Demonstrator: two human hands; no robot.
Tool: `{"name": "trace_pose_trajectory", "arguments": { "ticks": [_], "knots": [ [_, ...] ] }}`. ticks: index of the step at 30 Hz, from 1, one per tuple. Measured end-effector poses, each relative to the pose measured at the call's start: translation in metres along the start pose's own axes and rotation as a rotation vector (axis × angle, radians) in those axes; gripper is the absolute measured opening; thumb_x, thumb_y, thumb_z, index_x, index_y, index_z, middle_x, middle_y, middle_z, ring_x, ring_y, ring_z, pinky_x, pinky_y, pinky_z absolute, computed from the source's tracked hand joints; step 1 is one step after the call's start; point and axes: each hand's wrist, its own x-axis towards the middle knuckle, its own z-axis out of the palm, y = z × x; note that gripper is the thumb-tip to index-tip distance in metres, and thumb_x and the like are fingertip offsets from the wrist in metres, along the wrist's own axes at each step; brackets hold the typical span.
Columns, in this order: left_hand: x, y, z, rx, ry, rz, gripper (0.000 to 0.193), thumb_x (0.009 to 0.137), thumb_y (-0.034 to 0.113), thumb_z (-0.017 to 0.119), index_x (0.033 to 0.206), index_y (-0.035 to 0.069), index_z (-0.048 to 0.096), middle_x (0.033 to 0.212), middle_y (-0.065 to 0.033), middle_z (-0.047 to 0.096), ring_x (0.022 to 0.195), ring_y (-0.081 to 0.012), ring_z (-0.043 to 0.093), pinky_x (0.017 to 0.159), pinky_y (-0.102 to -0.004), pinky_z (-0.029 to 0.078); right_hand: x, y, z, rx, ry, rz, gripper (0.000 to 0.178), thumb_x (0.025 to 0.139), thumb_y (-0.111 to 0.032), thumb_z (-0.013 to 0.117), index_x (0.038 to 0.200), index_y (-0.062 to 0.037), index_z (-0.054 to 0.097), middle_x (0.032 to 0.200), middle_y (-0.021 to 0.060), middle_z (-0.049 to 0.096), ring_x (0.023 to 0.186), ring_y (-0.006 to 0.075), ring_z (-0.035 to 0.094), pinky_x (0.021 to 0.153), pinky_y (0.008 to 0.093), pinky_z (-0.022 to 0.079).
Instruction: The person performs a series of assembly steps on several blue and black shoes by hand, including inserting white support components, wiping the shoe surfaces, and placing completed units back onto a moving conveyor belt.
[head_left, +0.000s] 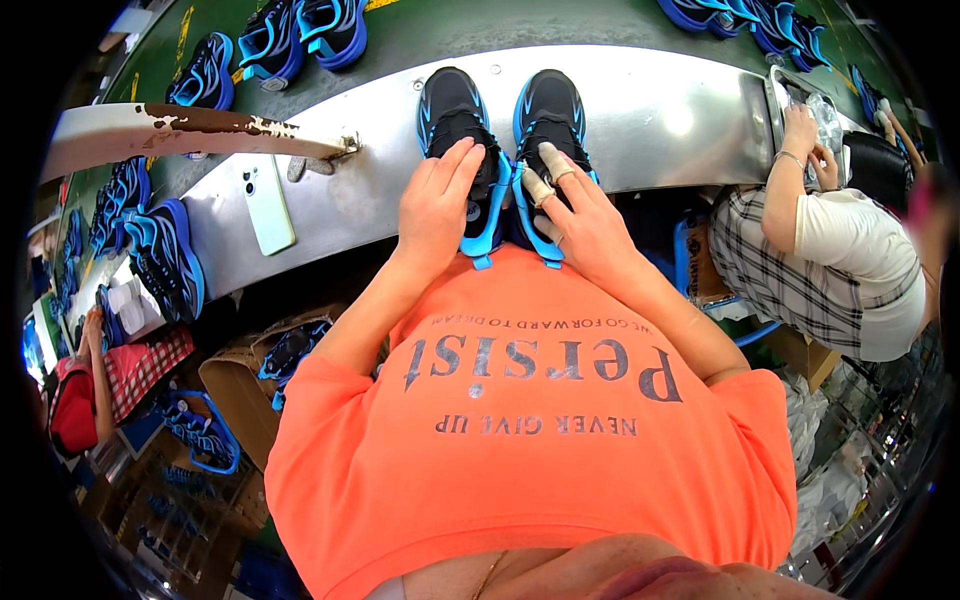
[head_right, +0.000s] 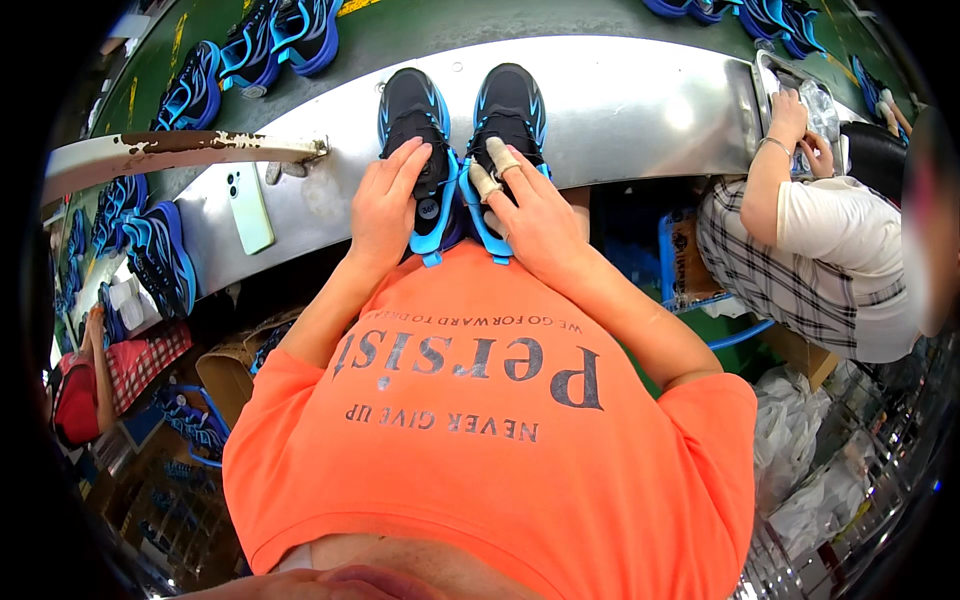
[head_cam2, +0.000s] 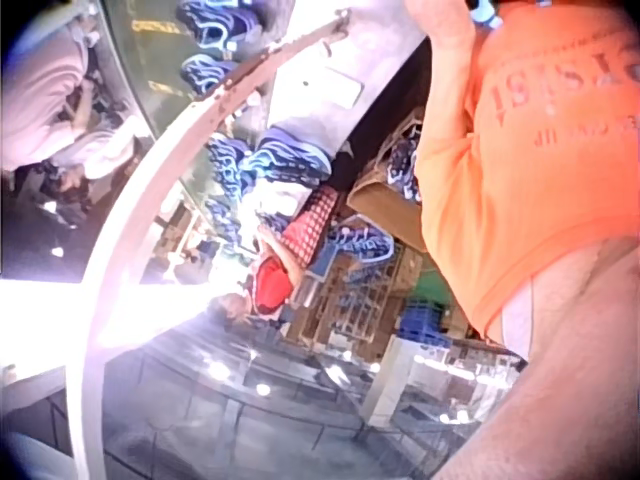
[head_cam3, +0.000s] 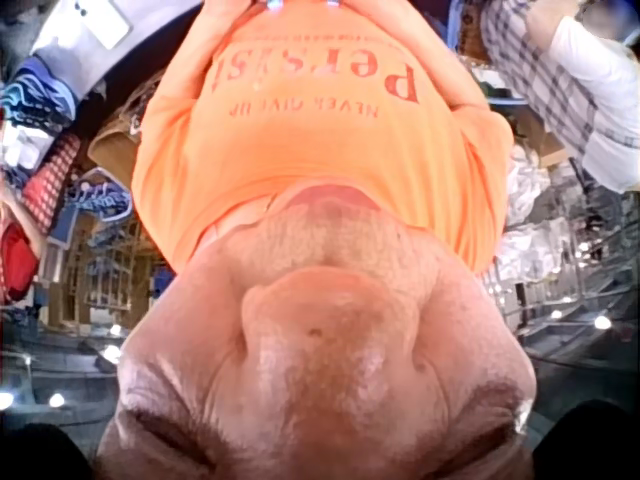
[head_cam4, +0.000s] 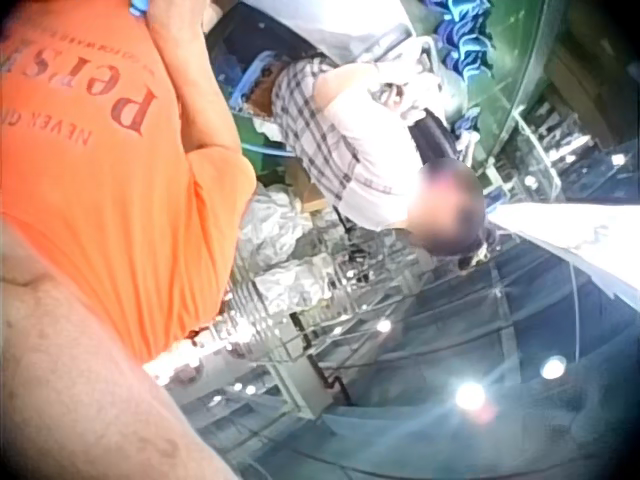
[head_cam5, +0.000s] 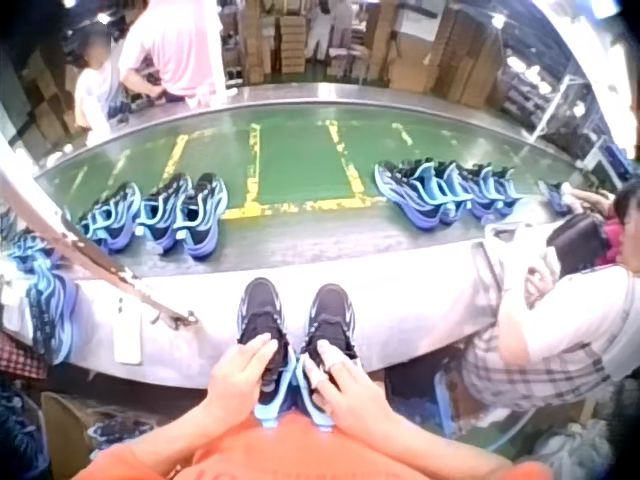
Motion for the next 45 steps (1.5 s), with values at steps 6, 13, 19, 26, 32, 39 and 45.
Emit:
{"name": "trace_pose_trajectory", "arguments": {
  "ticks": [6,13,19,26,32,39,45],
  "knots": [
    [0.022,-0.007,-0.03,-0.065,-0.142,0.036,0.031,0.088,0.016,0.061,0.117,0.003,0.061,0.126,-0.0114,0.057,0.101,-0.0299,0.055,0.093,-0.04,0.041,0.029,0.021,-0.058,0.459,-0.147,0.288,0.037,0.084,-0.007,0.065,0.12,-0.0127,0.066,0.127,0.0167,0.052,0.113,0.0315,0.055,0.095,0.0366,0.047],
    [0.038,-0.004,-0.019,-0.268,-0.147,-0.24,0.021,0.081,0.014,0.072,0.099,0.005,0.068,0.091,-0.0061,0.058,0.078,-0.0165,0.056,0.067,-0.0276,0.046,0.03,0.022,-0.032,0.292,-0.161,0.233,0.034,0.077,-0.017,0.073,0.111,-0.0145,0.068,0.088,0.011,0.052,0.088,0.0287,0.055,0.078,0.0377,0.048],
    [0.037,-0.014,-0.025,-0.417,-0.261,-0.212,0.024,0.079,0.015,0.074,0.099,0.004,0.067,0.093,-0.0058,0.057,0.076,-0.0173,0.055,0.066,-0.0276,0.046,0.028,0.024,-0.05,0.406,-0.15,0.147,0.027,0.076,-0.022,0.074,0.102,-0.0198,0.067,0.08,0.0063,0.055,0.077,0.0261,0.059,0.067,0.0377,0.049],
    [0.037,-0.004,-0.027,-0.452,-0.238,-0.293,0.032,0.076,0.007,0.073,0.108,0.006,0.067,0.086,-0.0017,0.06,0.069,-0.0095,0.049,0.065,-0.0237,0.043,0.019,0.02,-0.038,0.108,-0.055,0.277,0.025,0.078,-0.018,0.072,0.102,-0.0192,0.067,0.079,0.0072,0.054,0.079,0.0268,0.06,0.067,0.0385,0.048],
    [0.038,-0.001,-0.03,-0.43,-0.214,-0.319,0.029,0.078,0.007,0.071,0.107,0.006,0.067,0.095,-0.0008,0.062,0.069,-0.0092,0.047,0.064,-0.0233,0.043,0.022,0.026,-0.037,0.214,-0.078,0.117,0.027,0.076,-0.02,0.074,0.102,-0.0186,0.068,0.08,0.007,0.051,0.076,0.0263,0.059,0.066,0.0377,0.049],
    [0.029,-0.017,-0.022,-0.798,-0.225,-0.38,0.032,0.08,0.004,0.069,0.111,0.009,0.067,0.091,-0.0003,0.057,0.074,-0.0087,0.047,0.07,-0.0211,0.042,0.025,0.031,-0.046,0.443,-0.086,0.078,0.025,0.075,-0.021,0.075,0.096,-0.0123,0.068,0.079,0.0072,0.055,0.074,0.0281,0.058,0.069,0.0393,0.048],
    [0.037,-0.009,-0.037,-0.486,-0.319,-0.298,0.036,0.08,0.005,0.068,0.116,0.009,0.065,0.104,-0.0026,0.061,0.08,-0.0125,0.05,0.076,-0.0246,0.044,0.021,0.024,-0.037,0.236,-0.009,0.188,0.028,0.074,-0.023,0.076,0.098,-0.0134,0.068,0.083,0.0096,0.057,0.08,0.0304,0.057,0.072,0.0386,0.047]
  ]
}}
